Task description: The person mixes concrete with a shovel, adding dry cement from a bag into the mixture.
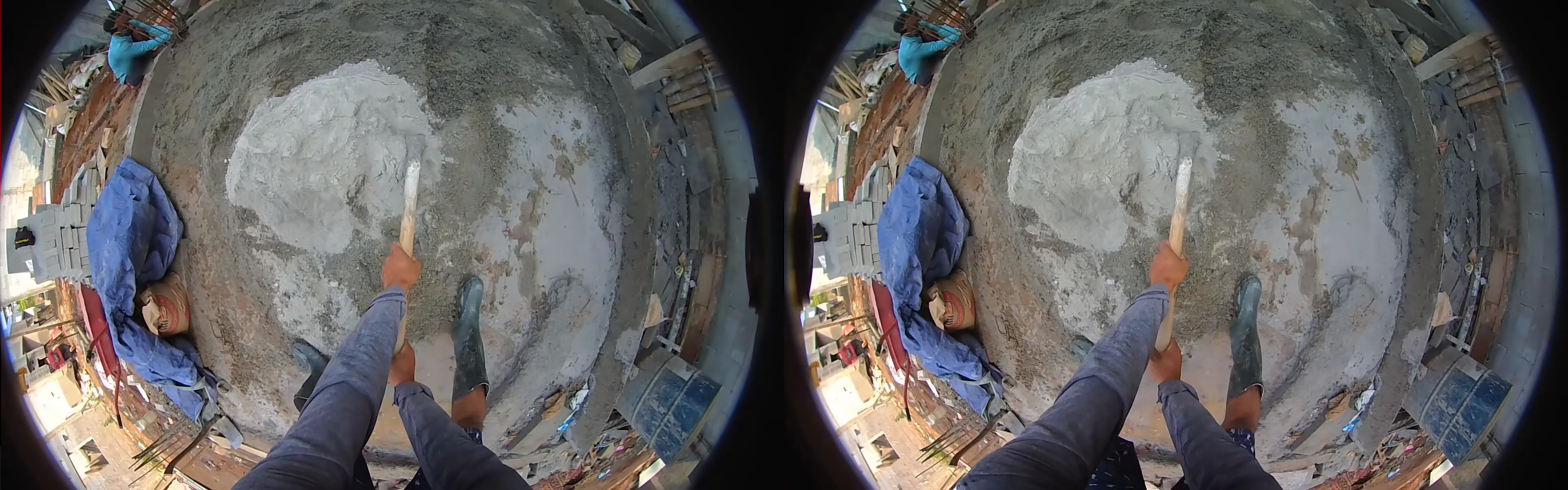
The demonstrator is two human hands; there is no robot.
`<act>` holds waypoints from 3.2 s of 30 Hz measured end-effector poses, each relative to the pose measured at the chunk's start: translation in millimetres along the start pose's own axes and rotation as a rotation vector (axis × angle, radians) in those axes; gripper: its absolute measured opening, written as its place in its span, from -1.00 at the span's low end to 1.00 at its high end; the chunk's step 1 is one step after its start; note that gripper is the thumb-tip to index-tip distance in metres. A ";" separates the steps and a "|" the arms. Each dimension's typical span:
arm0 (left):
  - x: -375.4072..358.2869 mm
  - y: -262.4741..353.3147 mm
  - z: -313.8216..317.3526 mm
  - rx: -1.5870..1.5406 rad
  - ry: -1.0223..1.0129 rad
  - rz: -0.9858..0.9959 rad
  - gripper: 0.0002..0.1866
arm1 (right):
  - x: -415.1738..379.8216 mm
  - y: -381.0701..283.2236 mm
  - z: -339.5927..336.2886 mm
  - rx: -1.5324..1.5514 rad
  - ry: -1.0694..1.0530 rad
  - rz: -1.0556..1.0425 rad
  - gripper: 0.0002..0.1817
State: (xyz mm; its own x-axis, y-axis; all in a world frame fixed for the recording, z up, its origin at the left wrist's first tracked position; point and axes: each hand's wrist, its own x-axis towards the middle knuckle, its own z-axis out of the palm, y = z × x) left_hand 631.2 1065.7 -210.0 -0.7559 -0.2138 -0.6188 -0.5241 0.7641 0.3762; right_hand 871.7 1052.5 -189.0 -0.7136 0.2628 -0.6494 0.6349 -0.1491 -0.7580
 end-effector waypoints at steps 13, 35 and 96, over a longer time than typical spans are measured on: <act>-226.9 -115.1 -24.4 -0.094 -0.078 -0.105 -0.48 | -254.1 -3.4 -52.6 -0.572 -0.089 0.375 -0.64; -11.3 49.9 12.9 0.016 -0.037 0.012 -0.46 | 28.8 -112.1 -45.0 -0.225 0.017 0.090 -0.62; -26.8 -261.8 -299.7 -1.096 0.624 -0.248 -0.67 | -46.4 -109.4 225.0 -1.006 -0.537 -0.404 -0.61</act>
State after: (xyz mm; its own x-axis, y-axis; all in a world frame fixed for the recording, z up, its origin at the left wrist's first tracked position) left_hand 671.1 689.0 -85.2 -0.4915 -0.7522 -0.4388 -0.4986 -0.1701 0.8500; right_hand 768.8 842.1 -89.5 -0.7937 -0.3461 -0.5002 0.1137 0.7235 -0.6809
